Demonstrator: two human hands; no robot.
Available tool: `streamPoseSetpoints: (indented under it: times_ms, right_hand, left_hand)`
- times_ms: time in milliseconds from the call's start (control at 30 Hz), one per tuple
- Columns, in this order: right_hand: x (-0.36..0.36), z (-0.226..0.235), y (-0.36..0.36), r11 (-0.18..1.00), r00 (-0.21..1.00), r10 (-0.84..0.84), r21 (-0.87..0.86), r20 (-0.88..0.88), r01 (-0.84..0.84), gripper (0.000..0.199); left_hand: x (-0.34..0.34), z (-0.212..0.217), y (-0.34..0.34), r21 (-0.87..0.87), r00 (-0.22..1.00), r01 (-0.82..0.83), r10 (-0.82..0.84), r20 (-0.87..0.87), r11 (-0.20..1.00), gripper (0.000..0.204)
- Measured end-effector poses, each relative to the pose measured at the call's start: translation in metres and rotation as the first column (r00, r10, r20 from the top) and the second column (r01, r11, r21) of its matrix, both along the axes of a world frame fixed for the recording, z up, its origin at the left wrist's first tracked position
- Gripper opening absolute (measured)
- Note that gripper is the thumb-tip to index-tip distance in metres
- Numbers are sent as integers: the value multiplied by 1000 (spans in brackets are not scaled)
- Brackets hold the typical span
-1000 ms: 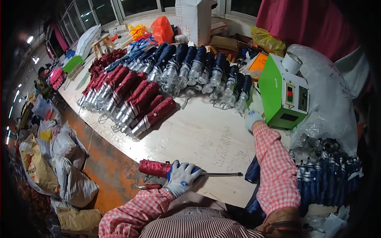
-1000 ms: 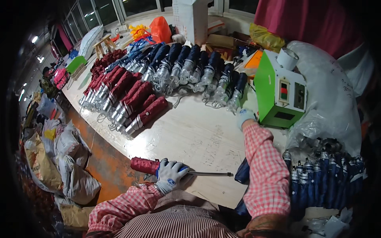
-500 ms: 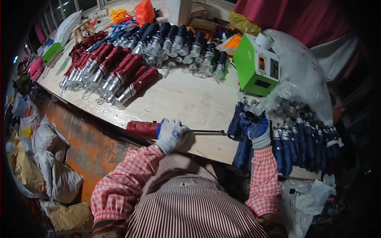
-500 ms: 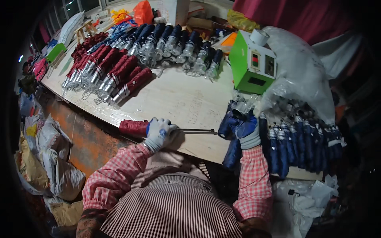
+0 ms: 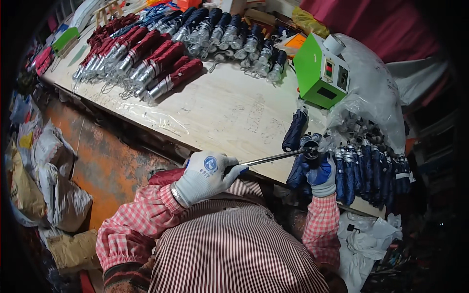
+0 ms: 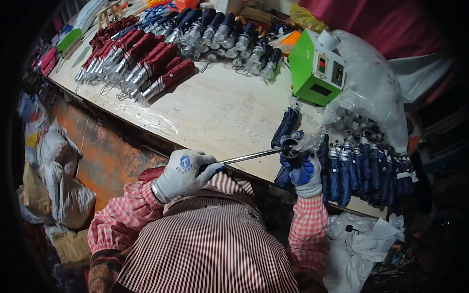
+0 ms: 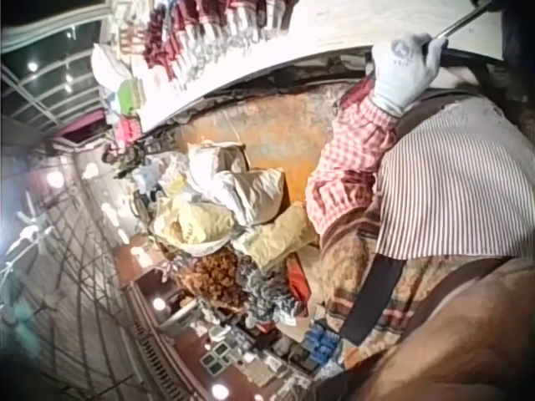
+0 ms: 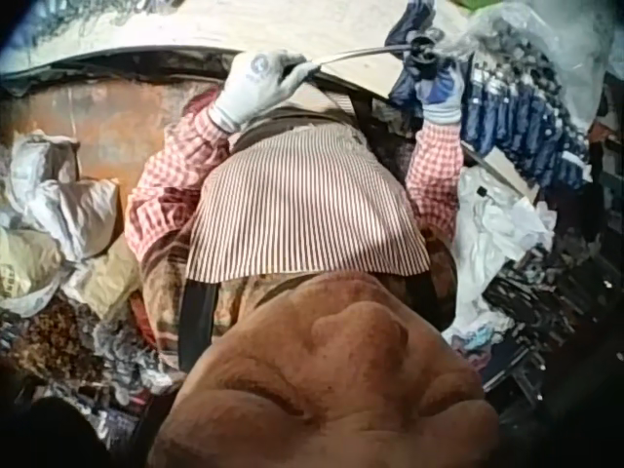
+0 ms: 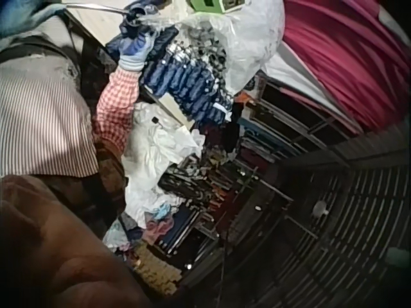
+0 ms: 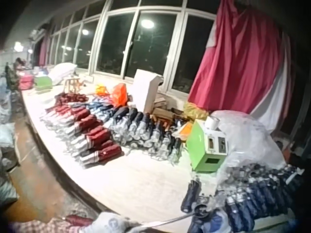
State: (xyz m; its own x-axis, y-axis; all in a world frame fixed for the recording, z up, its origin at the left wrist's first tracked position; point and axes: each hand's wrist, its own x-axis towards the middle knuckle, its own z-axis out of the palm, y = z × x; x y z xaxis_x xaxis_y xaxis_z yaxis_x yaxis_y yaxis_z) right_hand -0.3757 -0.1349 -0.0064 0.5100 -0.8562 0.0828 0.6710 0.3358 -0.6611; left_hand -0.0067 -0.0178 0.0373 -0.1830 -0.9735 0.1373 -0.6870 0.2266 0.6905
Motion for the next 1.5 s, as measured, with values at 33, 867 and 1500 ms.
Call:
streamPoseSetpoints:
  times_ms: [33, 867, 1500]
  right_hand:
    - [2, 3, 1, 999, 998, -52, -1, -38, 52, 50]
    - [76, 81, 24, 360, 599, -671, -898, -437, -252, 46]
    - [74, 7, 35, 779, 593, -414, -606, -690, -161, 31]
  left_hand:
    - [4, 1, 1, -36, 998, 2, 0, 64, 999, 30]
    - [56, -43, -19, 155, 541, 787, -545, -641, 598, 42]
    - [58, -113, -9, 574, 646, 745, -155, -747, 340, 48]
